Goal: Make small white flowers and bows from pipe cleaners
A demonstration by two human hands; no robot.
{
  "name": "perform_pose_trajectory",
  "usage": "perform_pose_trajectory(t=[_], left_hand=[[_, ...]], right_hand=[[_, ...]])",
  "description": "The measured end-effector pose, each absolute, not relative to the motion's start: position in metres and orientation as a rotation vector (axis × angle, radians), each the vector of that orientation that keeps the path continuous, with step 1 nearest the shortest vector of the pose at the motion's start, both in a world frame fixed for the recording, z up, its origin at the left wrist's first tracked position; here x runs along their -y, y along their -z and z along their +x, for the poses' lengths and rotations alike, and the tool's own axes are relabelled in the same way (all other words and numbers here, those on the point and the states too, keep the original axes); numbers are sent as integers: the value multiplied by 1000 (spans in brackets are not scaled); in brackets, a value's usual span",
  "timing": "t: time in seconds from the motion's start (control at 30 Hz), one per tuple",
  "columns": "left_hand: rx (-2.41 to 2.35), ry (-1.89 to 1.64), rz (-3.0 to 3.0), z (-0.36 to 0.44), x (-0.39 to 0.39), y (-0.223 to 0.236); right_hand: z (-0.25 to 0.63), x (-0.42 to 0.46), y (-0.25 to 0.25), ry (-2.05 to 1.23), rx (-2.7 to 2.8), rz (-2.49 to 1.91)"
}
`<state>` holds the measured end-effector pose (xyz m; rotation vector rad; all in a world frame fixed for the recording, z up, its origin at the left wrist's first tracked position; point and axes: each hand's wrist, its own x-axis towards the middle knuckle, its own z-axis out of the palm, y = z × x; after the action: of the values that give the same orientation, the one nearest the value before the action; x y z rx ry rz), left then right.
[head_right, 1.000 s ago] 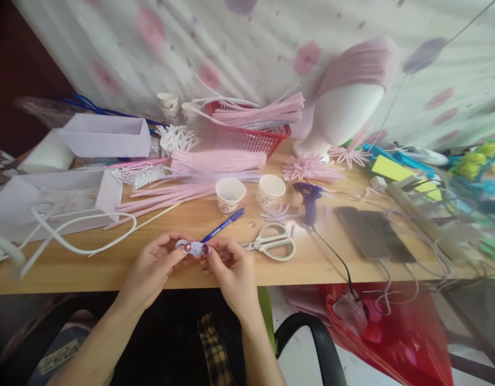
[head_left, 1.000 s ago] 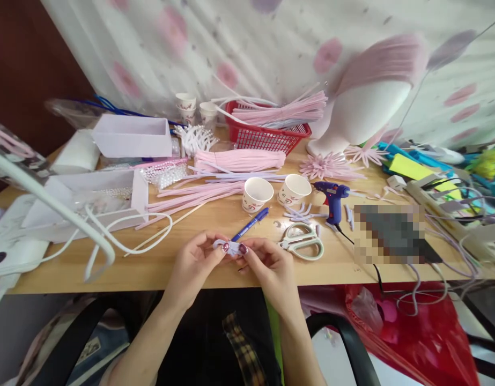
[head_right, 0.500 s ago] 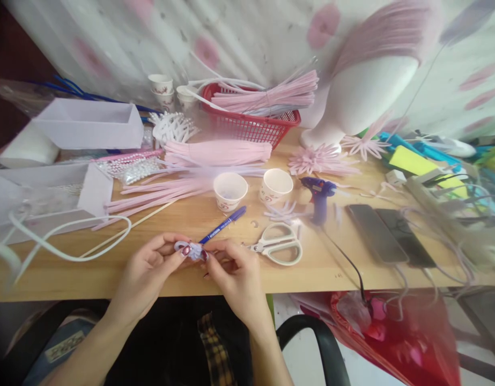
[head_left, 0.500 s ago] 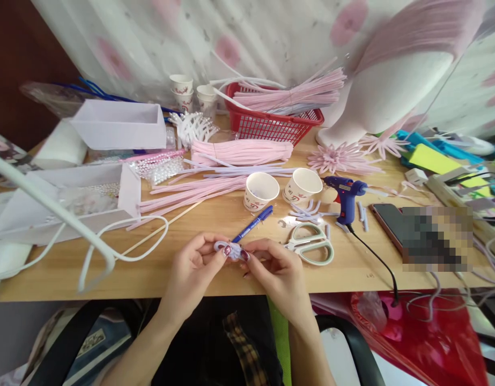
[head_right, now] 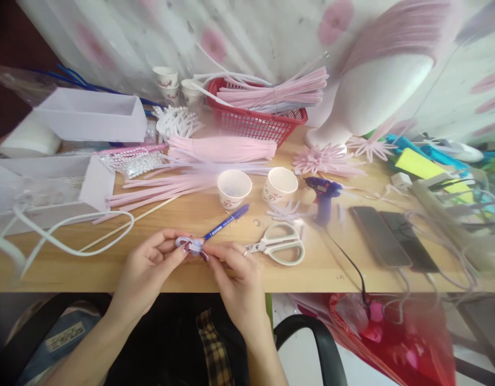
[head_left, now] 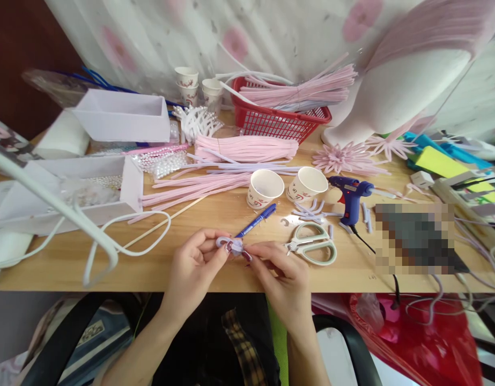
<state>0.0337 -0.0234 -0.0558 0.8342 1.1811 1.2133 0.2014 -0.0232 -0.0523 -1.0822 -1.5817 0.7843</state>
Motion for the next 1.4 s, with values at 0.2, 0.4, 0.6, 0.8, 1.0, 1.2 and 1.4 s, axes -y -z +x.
perform_pose_trajectory(t=[0.2, 0.4, 0.6, 0.8, 1.0, 1.2, 1.4], left_hand=[[-1196, -1296, 881, 38, 27, 54], [-1217, -1265, 883, 35, 24, 54], [-1250, -1298, 922, 37, 30, 56], [-1193, -1316, 873, 38, 31, 52], [-1137, -1304, 782, 35, 25, 54], [-1108, -1359, 806, 38, 26, 55], [-1056, -1347, 840, 32, 27, 56]], right_hand=[[200, 23, 49, -831, 1587, -1153], [203, 21, 44, -818, 1654, -1114], [205, 22, 42, -847, 1674, -1133], [205, 22, 39, -831, 1746, -1144], [210, 19, 39, -904, 1658, -1142], [198, 26, 48, -1335, 1151, -1214], [187, 25, 50, -1503, 978, -1178]])
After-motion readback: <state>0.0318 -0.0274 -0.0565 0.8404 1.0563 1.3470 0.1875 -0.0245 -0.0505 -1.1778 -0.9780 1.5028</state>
